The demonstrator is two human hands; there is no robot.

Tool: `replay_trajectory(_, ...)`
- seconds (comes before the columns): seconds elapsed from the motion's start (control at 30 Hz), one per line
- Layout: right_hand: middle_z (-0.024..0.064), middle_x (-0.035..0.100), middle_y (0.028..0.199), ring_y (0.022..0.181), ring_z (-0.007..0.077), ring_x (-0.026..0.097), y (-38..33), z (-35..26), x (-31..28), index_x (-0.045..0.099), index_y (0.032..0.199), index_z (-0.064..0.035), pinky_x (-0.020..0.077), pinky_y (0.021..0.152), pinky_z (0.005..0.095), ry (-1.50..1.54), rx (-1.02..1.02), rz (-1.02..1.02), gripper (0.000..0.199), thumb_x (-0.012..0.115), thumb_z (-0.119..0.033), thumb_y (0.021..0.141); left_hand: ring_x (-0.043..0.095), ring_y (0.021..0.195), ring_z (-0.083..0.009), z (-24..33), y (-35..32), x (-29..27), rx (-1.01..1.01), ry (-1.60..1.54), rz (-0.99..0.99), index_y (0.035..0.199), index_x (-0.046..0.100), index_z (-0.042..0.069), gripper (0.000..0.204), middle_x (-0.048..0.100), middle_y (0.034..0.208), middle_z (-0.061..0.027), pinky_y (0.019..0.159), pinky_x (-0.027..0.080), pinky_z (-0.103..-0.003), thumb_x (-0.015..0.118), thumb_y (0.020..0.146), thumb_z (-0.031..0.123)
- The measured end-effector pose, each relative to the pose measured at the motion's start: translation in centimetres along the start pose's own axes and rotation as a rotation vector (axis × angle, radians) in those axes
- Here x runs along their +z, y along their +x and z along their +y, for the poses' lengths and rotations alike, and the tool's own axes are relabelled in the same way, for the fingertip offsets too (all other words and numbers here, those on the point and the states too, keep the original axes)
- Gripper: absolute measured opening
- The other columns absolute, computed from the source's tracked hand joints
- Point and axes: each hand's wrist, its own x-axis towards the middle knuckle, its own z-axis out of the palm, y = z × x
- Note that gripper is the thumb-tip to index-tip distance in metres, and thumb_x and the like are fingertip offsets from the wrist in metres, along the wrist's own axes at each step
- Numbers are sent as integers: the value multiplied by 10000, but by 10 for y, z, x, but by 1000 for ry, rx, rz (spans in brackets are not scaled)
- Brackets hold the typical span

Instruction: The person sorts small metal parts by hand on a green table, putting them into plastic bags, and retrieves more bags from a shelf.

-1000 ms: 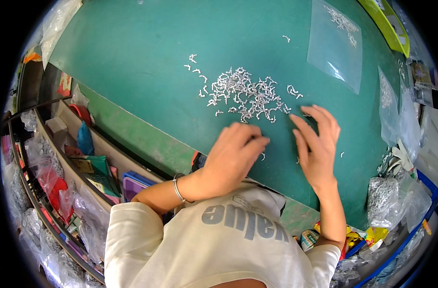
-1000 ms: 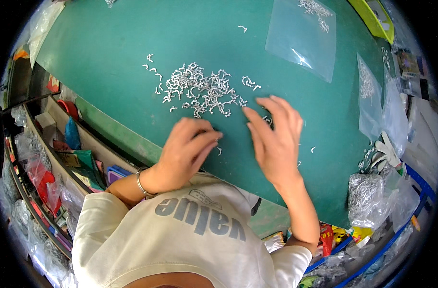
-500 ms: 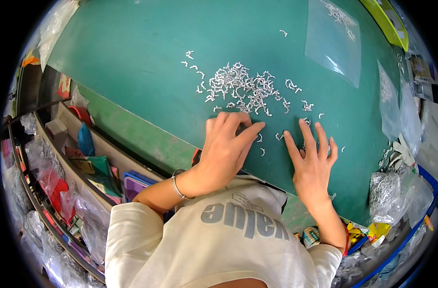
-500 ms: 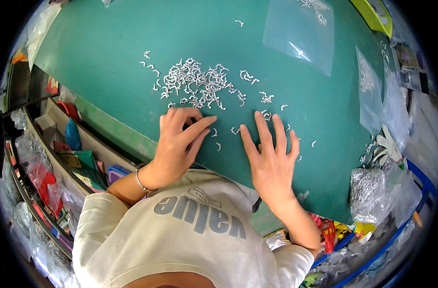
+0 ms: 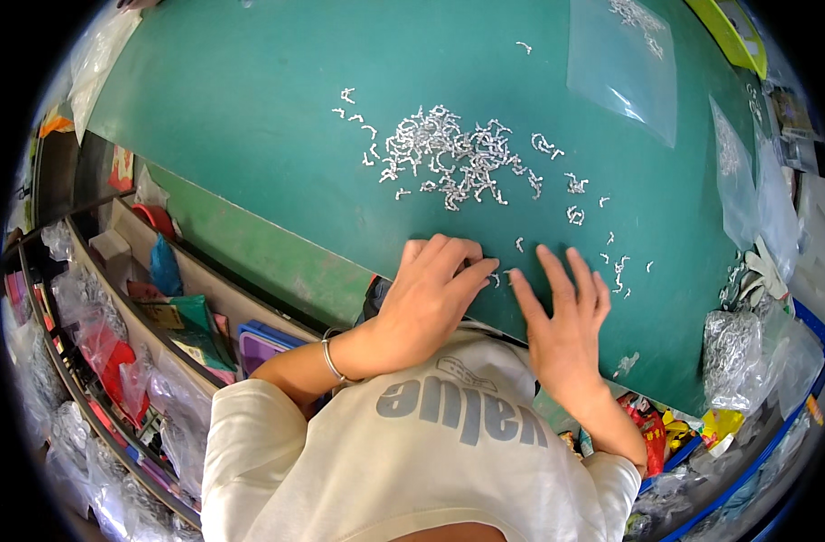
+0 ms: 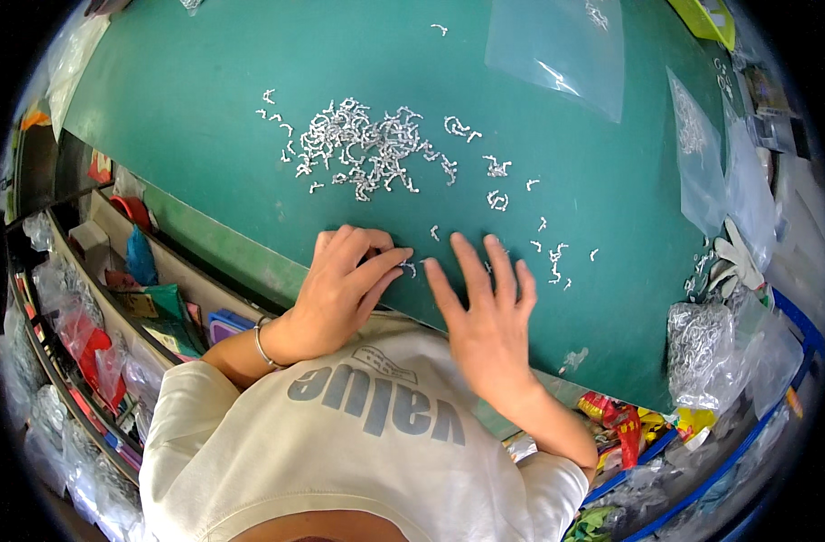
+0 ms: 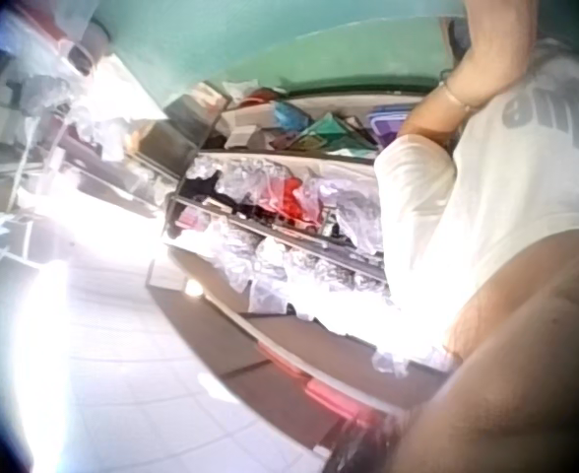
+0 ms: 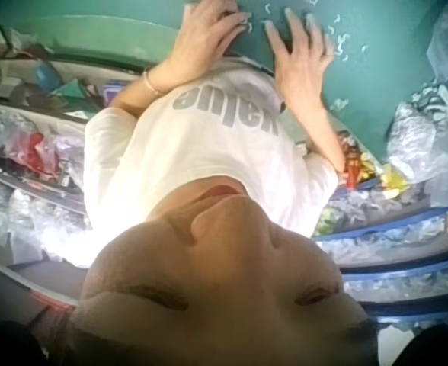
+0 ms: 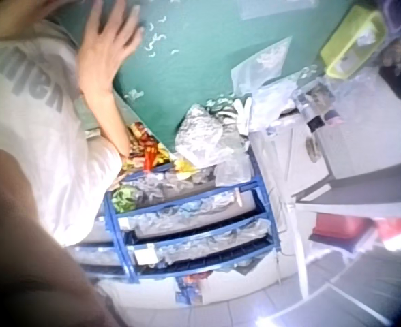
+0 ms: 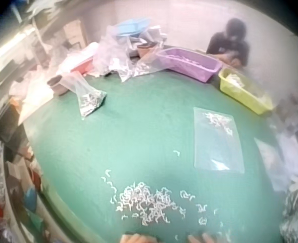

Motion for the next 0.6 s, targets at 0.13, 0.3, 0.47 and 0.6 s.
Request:
replay_trajectory(0.13, 116, 377, 1466, 1361, 381, 300, 9, 4, -13, 580, 1296, -189, 203, 1066, 595, 87, 13, 17, 533, 660, -103, 776, 533, 860, -253, -3, -4, 1, 4, -63, 35, 1086, 652, 46, 314, 576, 986, -83, 759, 366, -354, 660, 786, -48)
replay_trajectory(0.3, 100, 333, 1504, 1411, 378, 232, 32, 12, -10, 530, 1354, -191, 167, 1079, 606, 58, -43, -2, 588, 708, -185, 794, 530, 927, -261, -7, 6, -6, -71, 122, 238, 1105, 638, 55, 359, 574, 1020, -88, 812, 366, -364, 715, 759, 2)
replay_trajectory(0.47, 98, 315, 1520, 1428, 379, 206, 26, 28, -6, 512, 1372, -192, 164, 1083, 611, -80, 143, -10, 630, 727, -214, 780, 487, 964, -250, -27, 12, -18, -183, 247, 379, 1136, 620, 97, 440, 531, 1057, -62, 811, 316, -373, 784, 728, 122)
replay_trajectory(0.6, 103, 311, 1522, 1423, 386, 214, 39, 20, -10, 522, 1366, -222, 171, 1086, 599, -7, 65, 75, 636, 738, -225, 767, 478, 912, -244, -25, 22, -19, -179, 261, 299, 1114, 650, 135, 400, 519, 1006, -42, 801, 313, -385, 776, 734, 123)
